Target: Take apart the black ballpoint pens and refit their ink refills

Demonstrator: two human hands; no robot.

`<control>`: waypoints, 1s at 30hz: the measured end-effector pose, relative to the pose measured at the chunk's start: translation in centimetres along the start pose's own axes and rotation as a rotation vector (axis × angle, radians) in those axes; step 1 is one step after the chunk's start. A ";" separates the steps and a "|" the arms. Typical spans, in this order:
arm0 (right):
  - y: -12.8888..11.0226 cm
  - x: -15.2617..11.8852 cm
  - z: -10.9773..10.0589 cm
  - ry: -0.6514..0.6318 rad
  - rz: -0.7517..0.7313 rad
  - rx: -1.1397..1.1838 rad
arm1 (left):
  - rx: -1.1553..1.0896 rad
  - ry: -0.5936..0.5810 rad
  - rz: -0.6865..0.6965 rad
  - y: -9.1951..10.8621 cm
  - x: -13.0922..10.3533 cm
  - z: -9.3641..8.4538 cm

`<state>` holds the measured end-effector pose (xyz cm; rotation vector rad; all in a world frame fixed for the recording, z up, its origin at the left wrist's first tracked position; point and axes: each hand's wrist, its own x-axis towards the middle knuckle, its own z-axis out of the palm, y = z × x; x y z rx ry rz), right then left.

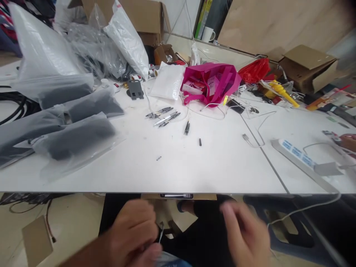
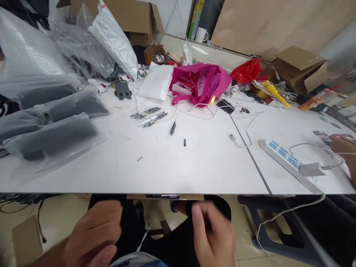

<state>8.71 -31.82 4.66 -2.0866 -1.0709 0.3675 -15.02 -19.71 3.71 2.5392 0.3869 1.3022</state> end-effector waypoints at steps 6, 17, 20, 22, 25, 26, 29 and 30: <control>-4.8 14.9 5.1 -0.112 -0.179 -0.769 | -0.197 0.045 -0.160 -8.6 9.3 1.7; -2.1 17.4 9.5 -0.106 -0.244 -0.869 | -0.174 0.021 -0.347 -17.2 12.4 11.8; -2.2 17.0 9.5 -0.081 -0.218 -0.825 | -0.211 -0.019 -0.351 -17.3 12.2 11.7; -2.3 16.9 9.5 -0.081 -0.199 -0.825 | -0.226 -0.027 -0.356 -17.3 12.2 11.8; -2.4 16.9 9.4 -0.123 -0.190 -0.830 | -0.235 -0.041 -0.361 -17.2 12.2 11.9; -2.4 17.1 9.3 -0.141 -0.189 -0.835 | -0.237 -0.044 -0.366 -17.2 12.1 11.9; -2.4 17.5 9.0 -0.194 -0.214 -0.857 | -0.239 -0.042 -0.376 -17.1 11.9 11.7; -2.4 17.6 9.0 -0.212 -0.228 -0.866 | -0.239 -0.040 -0.377 -17.1 11.8 11.6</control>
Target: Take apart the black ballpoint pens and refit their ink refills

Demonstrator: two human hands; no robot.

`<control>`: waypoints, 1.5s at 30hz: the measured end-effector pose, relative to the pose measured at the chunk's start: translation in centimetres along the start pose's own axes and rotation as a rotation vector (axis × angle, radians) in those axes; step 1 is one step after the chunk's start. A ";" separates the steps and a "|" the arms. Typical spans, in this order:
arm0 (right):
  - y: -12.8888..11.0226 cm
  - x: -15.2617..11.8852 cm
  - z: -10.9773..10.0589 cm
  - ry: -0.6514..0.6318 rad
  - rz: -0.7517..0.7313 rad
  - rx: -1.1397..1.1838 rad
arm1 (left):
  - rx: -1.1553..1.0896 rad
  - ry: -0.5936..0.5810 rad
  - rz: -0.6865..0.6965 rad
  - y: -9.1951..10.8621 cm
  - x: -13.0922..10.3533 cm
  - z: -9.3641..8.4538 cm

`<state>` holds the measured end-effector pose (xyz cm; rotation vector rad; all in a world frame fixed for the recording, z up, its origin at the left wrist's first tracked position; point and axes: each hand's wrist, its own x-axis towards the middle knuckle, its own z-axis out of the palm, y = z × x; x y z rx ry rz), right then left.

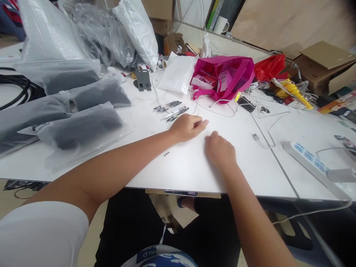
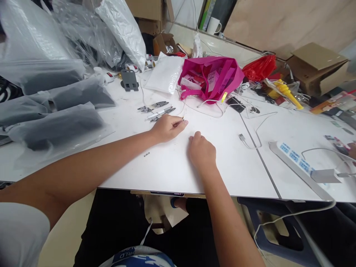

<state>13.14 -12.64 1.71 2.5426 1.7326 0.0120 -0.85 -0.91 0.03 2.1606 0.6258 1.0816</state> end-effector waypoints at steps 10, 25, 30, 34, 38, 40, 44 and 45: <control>0.4 1.0 -0.6 -0.026 -0.048 -0.014 | -0.041 0.002 -0.027 -0.3 0.5 -0.2; -3.5 7.4 -2.6 0.069 -0.338 1.328 | -0.323 0.151 -0.044 -0.8 0.9 0.1; -2.6 6.2 -2.7 -0.008 -0.292 1.371 | -0.280 0.058 0.036 0.1 0.3 -0.1; -2.4 6.3 -2.8 -0.075 -0.299 1.378 | -0.139 0.090 0.036 -0.3 0.5 -0.1; -2.3 6.7 -2.5 -0.101 -0.301 1.412 | -0.093 0.128 0.051 -0.7 0.9 0.3; -2.0 6.9 -2.2 -0.104 -0.292 1.437 | -0.081 0.142 0.061 -0.8 1.0 0.5; -1.9 7.1 -2.1 -0.054 -0.246 1.475 | -0.036 0.163 0.050 -0.9 1.0 0.6; -1.9 7.1 -2.2 -0.031 -0.235 1.477 | -0.026 0.166 0.053 -0.9 1.0 0.5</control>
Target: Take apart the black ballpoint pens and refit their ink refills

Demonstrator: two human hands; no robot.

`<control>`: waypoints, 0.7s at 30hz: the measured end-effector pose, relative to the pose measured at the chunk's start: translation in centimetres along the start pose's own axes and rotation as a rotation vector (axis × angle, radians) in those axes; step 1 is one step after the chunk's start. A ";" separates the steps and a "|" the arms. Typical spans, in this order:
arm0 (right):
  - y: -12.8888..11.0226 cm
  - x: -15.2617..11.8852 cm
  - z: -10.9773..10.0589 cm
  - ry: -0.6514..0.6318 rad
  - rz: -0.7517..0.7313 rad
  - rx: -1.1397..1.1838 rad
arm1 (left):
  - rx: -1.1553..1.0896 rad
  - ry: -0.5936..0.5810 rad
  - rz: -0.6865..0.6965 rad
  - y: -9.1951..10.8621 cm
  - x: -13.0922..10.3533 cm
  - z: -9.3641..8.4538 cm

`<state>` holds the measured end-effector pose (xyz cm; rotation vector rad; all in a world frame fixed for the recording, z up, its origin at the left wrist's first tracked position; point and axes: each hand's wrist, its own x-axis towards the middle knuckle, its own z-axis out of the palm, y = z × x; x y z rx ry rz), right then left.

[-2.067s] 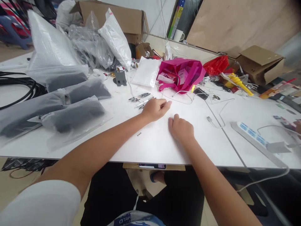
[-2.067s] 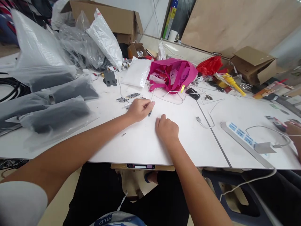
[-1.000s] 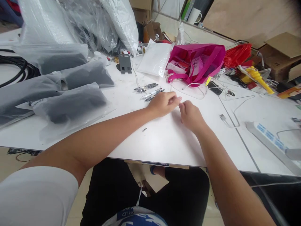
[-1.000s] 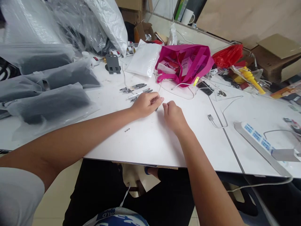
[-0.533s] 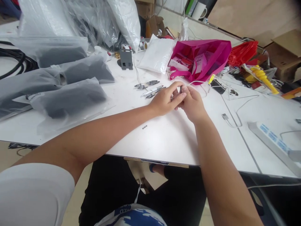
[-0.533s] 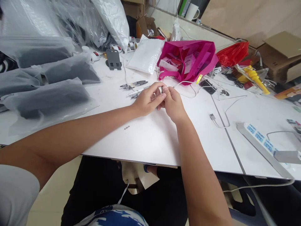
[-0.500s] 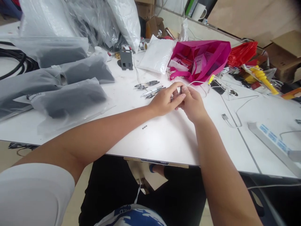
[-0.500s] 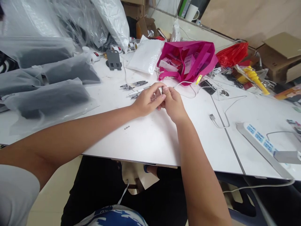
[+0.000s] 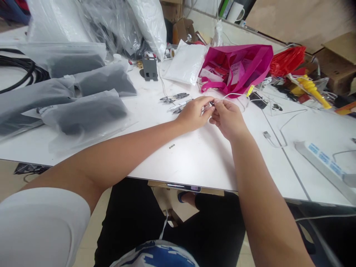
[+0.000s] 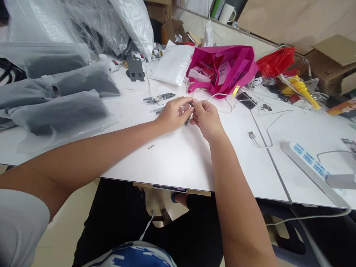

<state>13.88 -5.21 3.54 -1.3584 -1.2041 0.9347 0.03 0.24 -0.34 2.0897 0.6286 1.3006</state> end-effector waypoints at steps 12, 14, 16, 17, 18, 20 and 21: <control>-0.1 0.2 -0.2 0.053 -0.045 -0.001 | 0.034 0.066 0.003 -0.7 0.5 0.1; -0.2 0.1 -0.2 0.051 -0.021 0.016 | 0.029 0.061 -0.010 -0.9 0.6 0.1; -0.3 0.0 -0.1 0.078 -0.009 0.012 | 0.017 0.044 -0.012 -1.0 0.6 0.1; -0.3 0.0 0.0 0.097 -0.011 -0.001 | 0.011 0.035 -0.009 -1.1 0.6 0.1; -0.4 0.0 0.1 0.116 -0.016 -0.018 | 0.003 0.028 -0.004 -1.1 0.5 0.1; -0.3 0.0 0.2 0.144 -0.036 -0.064 | -0.012 0.015 0.000 -1.1 0.5 0.1; -0.2 0.0 0.3 0.159 -0.050 -0.088 | -0.018 0.007 -0.007 -1.0 0.4 0.1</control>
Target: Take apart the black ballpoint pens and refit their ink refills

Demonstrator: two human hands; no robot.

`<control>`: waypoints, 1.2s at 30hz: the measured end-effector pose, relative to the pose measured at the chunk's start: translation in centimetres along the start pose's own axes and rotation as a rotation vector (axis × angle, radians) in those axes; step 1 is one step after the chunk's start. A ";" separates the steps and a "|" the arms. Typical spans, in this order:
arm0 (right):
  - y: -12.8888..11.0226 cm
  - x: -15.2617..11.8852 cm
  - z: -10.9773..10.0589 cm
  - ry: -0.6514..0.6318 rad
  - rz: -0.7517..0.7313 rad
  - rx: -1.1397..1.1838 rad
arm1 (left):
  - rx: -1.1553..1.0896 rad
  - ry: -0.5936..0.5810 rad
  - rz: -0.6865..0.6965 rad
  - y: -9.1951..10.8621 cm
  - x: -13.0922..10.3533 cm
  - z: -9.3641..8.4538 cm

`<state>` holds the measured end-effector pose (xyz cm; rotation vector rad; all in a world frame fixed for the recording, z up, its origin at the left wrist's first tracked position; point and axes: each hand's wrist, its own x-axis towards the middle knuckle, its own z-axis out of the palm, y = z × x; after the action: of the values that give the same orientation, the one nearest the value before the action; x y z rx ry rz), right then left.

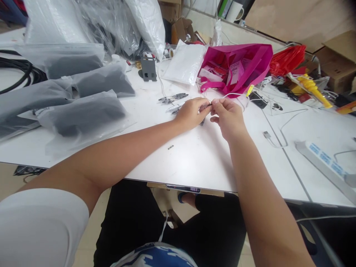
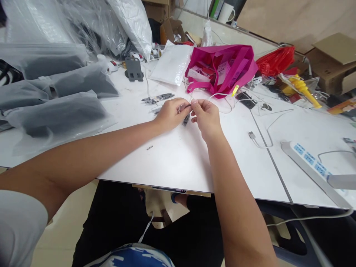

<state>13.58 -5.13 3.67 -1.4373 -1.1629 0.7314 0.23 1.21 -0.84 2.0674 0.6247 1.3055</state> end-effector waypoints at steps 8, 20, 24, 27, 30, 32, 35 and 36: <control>0.7 0.4 -0.1 0.097 -0.248 -0.088 | -0.019 -0.075 -0.095 0.6 -0.3 -0.2; 0.8 0.4 0.4 0.096 -0.431 -0.014 | -0.077 -0.134 -0.040 0.3 -0.5 -0.2; 0.9 0.4 0.4 0.119 -0.403 -0.017 | -0.090 -0.115 -0.021 0.3 -0.6 -0.1; 1.1 0.4 0.4 0.128 -0.401 -0.019 | -0.122 -0.120 -0.009 0.3 -0.5 -0.1; 1.2 0.4 0.4 0.127 -0.401 -0.029 | -0.150 -0.117 -0.016 0.4 -0.5 0.0; 1.2 0.4 0.4 0.131 -0.400 -0.031 | -0.149 -0.116 -0.020 0.5 -0.5 0.0; 1.2 0.4 0.3 0.122 -0.427 -0.048 | -0.127 -0.117 -0.024 0.7 -0.5 0.0; 1.1 0.3 0.4 0.122 -0.447 -0.057 | -0.122 -0.116 -0.027 0.7 -0.6 0.0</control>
<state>13.65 -4.62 2.55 -1.1880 -1.3543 0.2966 0.04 0.33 -0.70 2.0120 0.5078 1.1692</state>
